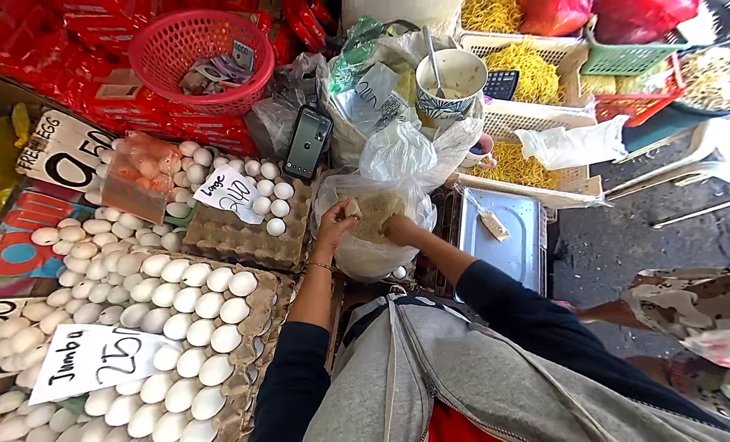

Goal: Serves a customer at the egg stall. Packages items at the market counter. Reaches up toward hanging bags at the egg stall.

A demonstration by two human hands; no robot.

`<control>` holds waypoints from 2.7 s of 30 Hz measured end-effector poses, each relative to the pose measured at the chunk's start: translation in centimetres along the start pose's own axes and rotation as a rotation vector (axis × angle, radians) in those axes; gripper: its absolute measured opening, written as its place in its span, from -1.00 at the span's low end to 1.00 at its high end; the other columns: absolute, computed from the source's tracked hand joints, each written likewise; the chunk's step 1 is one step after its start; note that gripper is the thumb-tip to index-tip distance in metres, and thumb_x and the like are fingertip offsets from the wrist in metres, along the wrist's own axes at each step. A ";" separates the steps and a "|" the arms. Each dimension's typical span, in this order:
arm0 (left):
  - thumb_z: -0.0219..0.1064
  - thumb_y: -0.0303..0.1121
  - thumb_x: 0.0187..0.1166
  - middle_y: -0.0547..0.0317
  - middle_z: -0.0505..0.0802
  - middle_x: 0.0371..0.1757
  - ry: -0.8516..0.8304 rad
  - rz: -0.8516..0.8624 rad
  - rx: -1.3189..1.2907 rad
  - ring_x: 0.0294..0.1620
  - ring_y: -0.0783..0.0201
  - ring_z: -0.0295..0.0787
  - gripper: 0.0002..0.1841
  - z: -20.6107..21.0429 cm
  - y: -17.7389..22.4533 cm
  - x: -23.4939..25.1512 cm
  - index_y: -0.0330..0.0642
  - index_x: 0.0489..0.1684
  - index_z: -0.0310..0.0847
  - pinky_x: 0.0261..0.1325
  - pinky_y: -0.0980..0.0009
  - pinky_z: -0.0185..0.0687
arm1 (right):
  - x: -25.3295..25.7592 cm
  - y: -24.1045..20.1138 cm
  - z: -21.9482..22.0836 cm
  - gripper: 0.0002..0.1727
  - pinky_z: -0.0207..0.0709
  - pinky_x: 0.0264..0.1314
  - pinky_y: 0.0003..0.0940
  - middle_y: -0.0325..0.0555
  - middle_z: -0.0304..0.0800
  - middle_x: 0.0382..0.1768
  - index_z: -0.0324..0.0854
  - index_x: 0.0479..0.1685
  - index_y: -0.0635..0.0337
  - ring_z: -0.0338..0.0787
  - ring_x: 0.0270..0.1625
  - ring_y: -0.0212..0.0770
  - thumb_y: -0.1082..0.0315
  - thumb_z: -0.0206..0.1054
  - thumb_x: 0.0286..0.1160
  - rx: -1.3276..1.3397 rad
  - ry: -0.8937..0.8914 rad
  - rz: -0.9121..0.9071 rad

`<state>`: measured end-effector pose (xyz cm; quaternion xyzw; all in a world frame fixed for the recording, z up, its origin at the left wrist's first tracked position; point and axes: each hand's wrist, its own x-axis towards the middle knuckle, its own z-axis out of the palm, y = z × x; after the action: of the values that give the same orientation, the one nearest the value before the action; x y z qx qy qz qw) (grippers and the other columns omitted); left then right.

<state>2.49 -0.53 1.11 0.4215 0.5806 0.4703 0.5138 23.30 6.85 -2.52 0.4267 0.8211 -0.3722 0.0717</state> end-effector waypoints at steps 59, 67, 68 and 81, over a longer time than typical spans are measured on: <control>0.42 -0.70 0.41 -0.12 0.78 0.11 -0.027 0.057 -0.042 0.01 0.28 0.77 -0.57 1.6 -0.1 2.6 -0.49 0.29 0.56 0.18 0.32 0.74 | -6.5 -12.3 -17.1 -0.89 0.53 0.04 0.41 0.35 0.75 -0.13 0.71 -0.28 0.40 0.74 0.09 0.39 0.49 0.33 0.44 -0.337 0.149 -0.087; 0.44 -0.68 0.40 -0.11 0.79 0.08 -0.026 0.048 -0.022 -0.02 0.31 0.77 -0.57 1.0 -0.1 2.5 -0.50 0.28 0.57 0.16 0.33 0.75 | -7.2 -9.2 -13.9 -0.61 0.34 0.28 0.47 0.40 0.65 0.29 0.77 0.25 0.17 0.50 0.46 0.46 0.43 0.46 0.40 -0.332 0.220 -0.090; 0.43 -0.68 0.41 -0.10 0.79 0.08 -0.042 0.045 -0.021 -0.02 0.31 0.77 -0.58 1.0 0.5 2.3 -0.49 0.28 0.56 0.17 0.32 0.75 | -6.5 -8.5 -12.9 -0.52 0.30 0.32 0.50 0.37 0.61 0.36 0.72 0.38 0.07 0.45 0.51 0.46 0.42 0.47 0.41 -0.288 0.230 -0.145; 0.40 -0.25 0.65 -0.33 0.69 0.43 -0.117 0.052 0.707 0.52 -0.17 0.57 -0.63 -0.5 5.6 3.1 -0.50 0.06 0.73 0.62 -0.07 0.39 | -3.9 -8.6 -12.8 -0.82 0.56 0.16 0.30 0.30 0.77 -0.10 0.67 -0.05 0.42 0.78 0.07 0.29 0.47 0.21 0.66 -0.059 0.248 -0.313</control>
<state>1.64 3.53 6.02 0.6139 0.6664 0.2281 0.3564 21.80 9.87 13.01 0.3340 0.8906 -0.2992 -0.0760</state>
